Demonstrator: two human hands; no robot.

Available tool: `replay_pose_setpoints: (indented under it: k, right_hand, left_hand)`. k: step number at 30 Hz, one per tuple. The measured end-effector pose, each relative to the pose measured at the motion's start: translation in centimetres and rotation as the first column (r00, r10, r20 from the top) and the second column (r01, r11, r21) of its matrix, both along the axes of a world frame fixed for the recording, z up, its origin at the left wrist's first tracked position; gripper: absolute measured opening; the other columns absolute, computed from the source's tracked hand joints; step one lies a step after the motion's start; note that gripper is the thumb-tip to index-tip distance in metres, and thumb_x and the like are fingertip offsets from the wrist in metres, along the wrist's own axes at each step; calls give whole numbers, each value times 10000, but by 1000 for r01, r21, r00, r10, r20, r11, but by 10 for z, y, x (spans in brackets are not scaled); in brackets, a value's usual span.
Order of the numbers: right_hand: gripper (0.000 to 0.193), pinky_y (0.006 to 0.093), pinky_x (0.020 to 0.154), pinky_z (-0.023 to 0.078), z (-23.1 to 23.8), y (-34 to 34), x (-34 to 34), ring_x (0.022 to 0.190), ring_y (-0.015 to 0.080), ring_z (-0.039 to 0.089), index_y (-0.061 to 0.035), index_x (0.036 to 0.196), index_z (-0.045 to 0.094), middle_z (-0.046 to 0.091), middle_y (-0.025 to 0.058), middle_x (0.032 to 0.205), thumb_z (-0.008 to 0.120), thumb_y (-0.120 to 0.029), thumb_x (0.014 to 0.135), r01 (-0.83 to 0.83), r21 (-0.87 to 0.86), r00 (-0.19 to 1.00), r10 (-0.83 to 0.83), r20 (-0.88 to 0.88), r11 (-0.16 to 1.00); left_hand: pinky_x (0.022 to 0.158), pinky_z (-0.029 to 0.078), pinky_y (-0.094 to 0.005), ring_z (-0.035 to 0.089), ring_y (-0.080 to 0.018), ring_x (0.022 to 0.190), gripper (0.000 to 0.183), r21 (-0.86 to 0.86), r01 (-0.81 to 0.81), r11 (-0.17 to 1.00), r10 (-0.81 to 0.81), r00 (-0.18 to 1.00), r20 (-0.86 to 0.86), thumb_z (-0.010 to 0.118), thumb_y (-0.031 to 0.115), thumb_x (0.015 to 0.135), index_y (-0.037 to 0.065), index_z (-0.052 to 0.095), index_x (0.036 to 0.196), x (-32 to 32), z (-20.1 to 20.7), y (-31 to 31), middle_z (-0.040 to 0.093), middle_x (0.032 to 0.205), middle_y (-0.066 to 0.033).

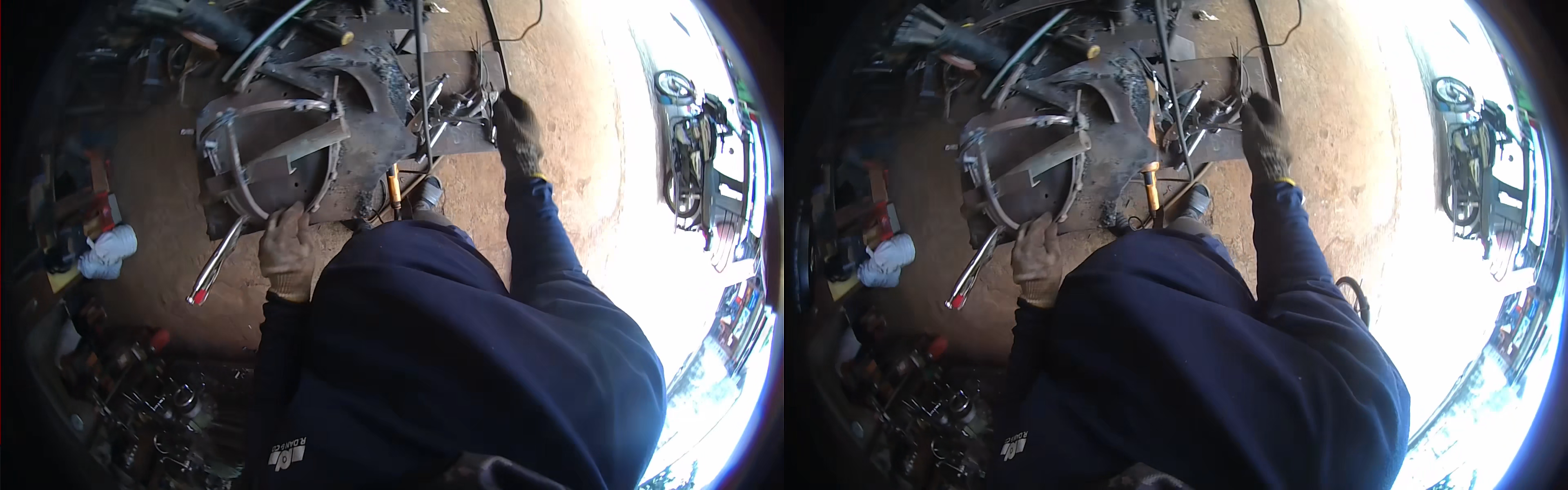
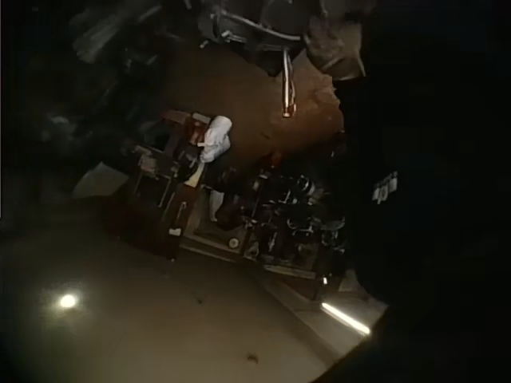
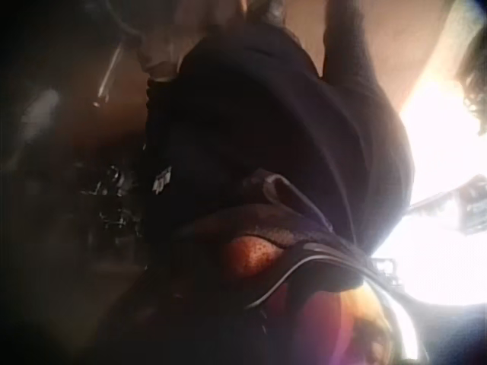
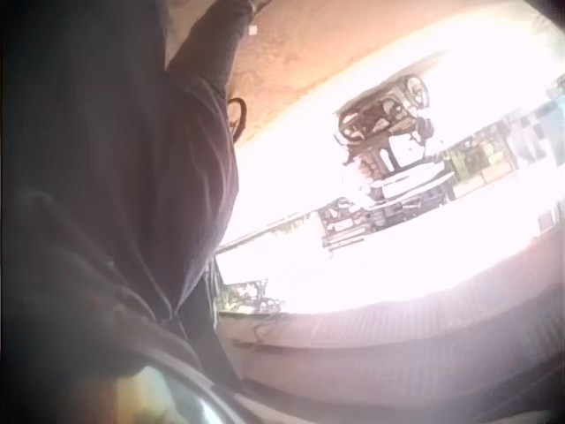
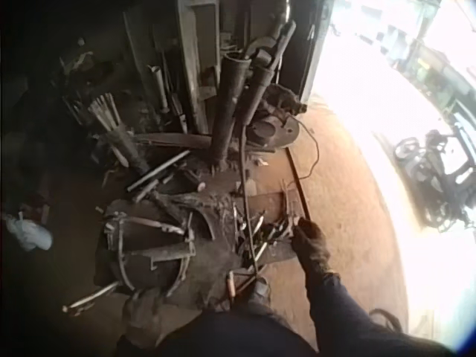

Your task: The person positions a circular metal frame assembly on a workbench, clamps locking pliers onto the metal parts, strikes the assembly with a hammer, and manipulates the metal pieces by hand and with the pliers.

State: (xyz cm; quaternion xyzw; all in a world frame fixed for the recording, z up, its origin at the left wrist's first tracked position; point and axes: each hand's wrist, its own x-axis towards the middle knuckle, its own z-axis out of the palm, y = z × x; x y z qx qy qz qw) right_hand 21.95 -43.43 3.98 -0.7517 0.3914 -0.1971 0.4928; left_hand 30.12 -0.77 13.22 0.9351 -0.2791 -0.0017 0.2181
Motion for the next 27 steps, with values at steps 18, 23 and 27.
replay_pose_setpoints:
  k: [18,23,27]
  right_hand:
    - [440,468,910,519,-96,-44,48,1035,367,672,-131,1082,748,725,170,1021,574,-499,913,-391,-4,718,302,-628,920]
    - [399,473,850,533,-101,-23,58,1013,363,679,-161,1075,747,724,164,1027,578,-482,911,-577,-140,703,403,-586,805]
    - [433,443,778,548,-159,18,14,895,335,712,-91,1033,734,733,168,933,602,-485,912,-597,32,683,528,-505,802]
  left_hand:
    - [865,549,-441,655,-379,971,187,246,-72,967,85,995,-43,626,64,915,-35,683,1063,-5,8,-10,697,1057,-185]
    - [859,547,-444,656,-373,970,196,241,-110,964,133,988,-83,621,64,918,-26,676,1083,-5,10,-13,693,1045,-188]
    - [865,549,-454,661,-373,971,197,212,-100,972,110,993,-34,619,68,921,-11,678,1092,-5,2,-9,688,1031,-200]
